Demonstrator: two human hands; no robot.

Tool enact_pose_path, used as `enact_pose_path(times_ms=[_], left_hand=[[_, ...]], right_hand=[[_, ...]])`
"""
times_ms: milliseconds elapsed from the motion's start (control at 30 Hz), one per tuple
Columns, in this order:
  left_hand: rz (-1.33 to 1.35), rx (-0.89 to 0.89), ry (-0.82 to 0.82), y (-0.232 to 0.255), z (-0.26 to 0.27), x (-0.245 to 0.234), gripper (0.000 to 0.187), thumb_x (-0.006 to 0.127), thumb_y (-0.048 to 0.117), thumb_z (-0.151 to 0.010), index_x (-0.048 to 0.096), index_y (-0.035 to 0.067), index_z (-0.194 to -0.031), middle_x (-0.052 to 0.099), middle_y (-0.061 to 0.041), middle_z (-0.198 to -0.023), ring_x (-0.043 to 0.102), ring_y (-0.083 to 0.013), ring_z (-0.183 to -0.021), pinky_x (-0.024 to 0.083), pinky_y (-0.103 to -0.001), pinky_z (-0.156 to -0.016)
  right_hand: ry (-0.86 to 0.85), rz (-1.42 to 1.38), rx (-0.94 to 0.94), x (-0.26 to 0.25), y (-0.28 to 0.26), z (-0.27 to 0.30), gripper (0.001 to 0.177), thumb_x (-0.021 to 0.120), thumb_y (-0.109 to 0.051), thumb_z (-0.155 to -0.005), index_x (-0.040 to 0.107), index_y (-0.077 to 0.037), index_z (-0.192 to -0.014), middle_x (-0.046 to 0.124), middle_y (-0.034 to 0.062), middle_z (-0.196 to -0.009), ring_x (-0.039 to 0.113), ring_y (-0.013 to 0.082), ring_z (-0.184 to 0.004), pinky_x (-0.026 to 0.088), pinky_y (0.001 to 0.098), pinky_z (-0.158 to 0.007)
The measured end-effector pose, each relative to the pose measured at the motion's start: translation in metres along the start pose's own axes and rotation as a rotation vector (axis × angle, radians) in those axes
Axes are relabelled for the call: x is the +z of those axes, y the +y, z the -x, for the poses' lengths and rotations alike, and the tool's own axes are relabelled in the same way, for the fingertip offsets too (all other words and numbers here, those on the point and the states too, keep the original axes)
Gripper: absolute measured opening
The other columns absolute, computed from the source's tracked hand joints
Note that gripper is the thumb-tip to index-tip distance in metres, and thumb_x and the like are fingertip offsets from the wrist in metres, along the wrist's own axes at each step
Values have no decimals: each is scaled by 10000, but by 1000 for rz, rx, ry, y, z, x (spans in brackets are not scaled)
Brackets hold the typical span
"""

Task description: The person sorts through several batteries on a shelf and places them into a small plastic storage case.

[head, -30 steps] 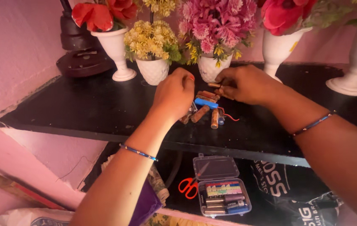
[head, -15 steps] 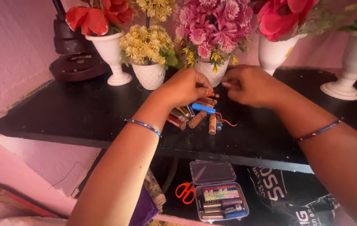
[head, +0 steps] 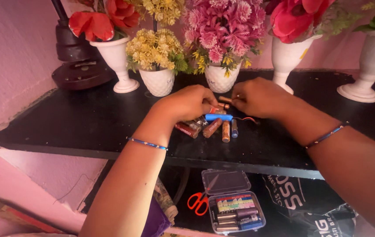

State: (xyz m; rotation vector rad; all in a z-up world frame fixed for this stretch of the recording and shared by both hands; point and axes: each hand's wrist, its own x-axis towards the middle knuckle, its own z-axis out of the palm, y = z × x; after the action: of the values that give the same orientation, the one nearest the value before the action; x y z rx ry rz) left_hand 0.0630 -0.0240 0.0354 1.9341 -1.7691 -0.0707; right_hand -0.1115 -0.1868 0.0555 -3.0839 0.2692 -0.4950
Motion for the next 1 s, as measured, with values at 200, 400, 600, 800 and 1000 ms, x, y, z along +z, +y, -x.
enact_pose_path(times_ms=[200,400,600,800,1000], left_hand=[[177,-74,-24,4,5,-3,284,764,141,-792,728,43,-1056,791,-109,-968,754,-194,-894,583,-345,-794],[67,-96,33,-9,6,-5,242,734,168,-897,752,45,-1106,765,-93,-954,723,-176,-857,553,-327,-788],[704,-81,36,-22,-3,-4,394,498,105,-1010,515,62,-1401,762,-91,-1011,693,-134,-795,556,-274,-728],[734,-136,24,-10,3,-17,386,446,149,-1018,514,102,-1395,755,-74,-1086,697,-112,-820,547,-260,-704],[808,-263,126,-19,0,-18,317,449,188,-1038,558,62,-1308,661,-81,-967,662,-172,-842,581,-305,-698]], right_hand=[[-64,45,82,-7,2,4,276,694,-328,-801,770,-113,-957,766,143,-889,731,356,-858,564,471,-794],[-20,-33,72,-2,-1,2,298,659,-361,-864,777,-139,-1024,773,157,-922,740,353,-873,570,455,-819],[58,-183,133,7,10,-4,293,680,-339,-867,772,-121,-1040,771,143,-906,732,309,-838,562,428,-784],[20,-663,315,12,24,-14,304,659,-298,-889,770,-116,-1106,705,27,-901,604,151,-799,479,317,-710],[-60,-886,522,-6,18,-8,350,571,-317,-946,716,-130,-1204,586,-9,-847,512,122,-705,422,287,-606]])
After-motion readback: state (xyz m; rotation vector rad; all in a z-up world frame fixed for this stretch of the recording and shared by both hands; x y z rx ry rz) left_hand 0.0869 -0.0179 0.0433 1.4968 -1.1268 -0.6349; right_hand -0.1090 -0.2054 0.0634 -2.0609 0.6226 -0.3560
